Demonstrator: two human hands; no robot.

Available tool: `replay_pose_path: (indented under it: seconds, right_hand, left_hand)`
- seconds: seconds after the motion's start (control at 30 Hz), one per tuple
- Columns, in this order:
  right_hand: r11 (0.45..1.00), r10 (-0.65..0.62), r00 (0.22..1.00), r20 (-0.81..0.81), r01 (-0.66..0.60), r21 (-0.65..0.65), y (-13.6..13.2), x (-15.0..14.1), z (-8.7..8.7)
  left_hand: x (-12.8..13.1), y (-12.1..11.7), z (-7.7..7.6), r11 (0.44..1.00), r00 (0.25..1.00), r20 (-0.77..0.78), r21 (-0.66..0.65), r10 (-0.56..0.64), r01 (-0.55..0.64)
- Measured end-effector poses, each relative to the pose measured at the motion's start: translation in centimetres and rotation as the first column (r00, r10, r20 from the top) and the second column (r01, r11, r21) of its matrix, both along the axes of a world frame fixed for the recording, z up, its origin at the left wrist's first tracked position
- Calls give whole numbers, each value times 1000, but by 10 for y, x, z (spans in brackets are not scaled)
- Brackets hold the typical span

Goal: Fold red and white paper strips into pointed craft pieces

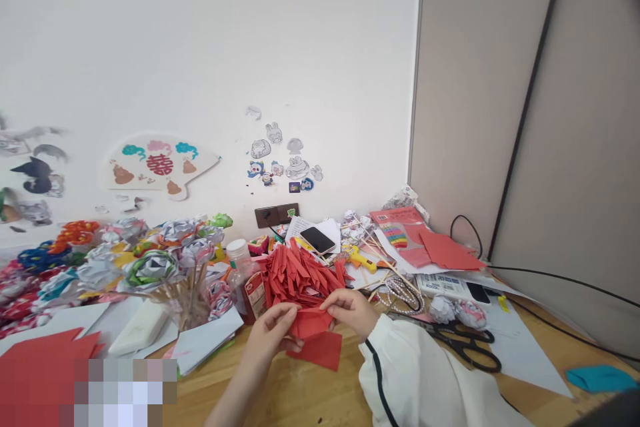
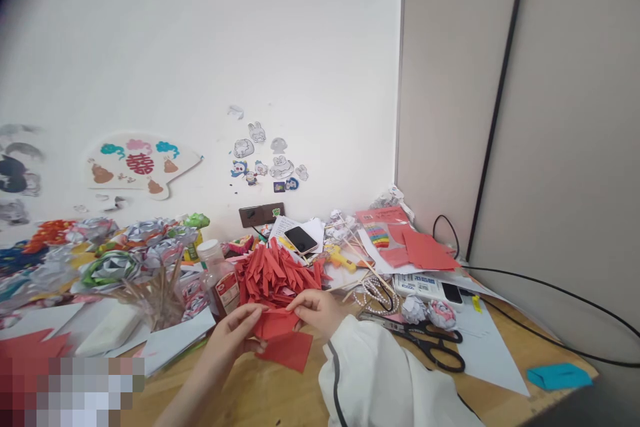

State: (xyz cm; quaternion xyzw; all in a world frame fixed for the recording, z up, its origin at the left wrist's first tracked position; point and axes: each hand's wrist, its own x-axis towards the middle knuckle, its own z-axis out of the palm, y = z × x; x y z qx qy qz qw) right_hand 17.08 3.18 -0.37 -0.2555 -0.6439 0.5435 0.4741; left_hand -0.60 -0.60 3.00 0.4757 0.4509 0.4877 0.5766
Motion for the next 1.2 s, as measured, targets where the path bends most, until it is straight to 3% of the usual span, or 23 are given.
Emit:
replay_pose_path:
  seconds: [0.13, 0.3, 0.5, 0.77, 1.03, 1.2]
  right_hand:
    - [992, -74, 992, 105, 63, 108, 0, 5, 2]
    - [989, -90, 967, 240, 58, 138, -3, 6, 4]
    - [947, -213, 879, 427, 78, 312, -1, -1, -2]
    - [965, -186, 895, 404, 89, 247, 2, -5, -14]
    - [997, -59, 923, 380, 33, 74, 13, 10, -9]
    - [997, 74, 953, 292, -77, 1, 13, 15, -5]
  left_hand:
    - [1, -1, 1, 1000, 994, -104, -23, -14, 12]
    - [5, -3, -1, 997, 975, -220, 73, -6, 22]
    - [14, -8, -4, 987, 958, -285, 141, -28, 71]
    - [14, -5, -12, 981, 912, -411, 173, -6, 85]
    - [6, -4, -6, 986, 954, -280, 94, -109, 140]
    - [2, -4, -3, 977, 949, -252, 54, -188, 208]
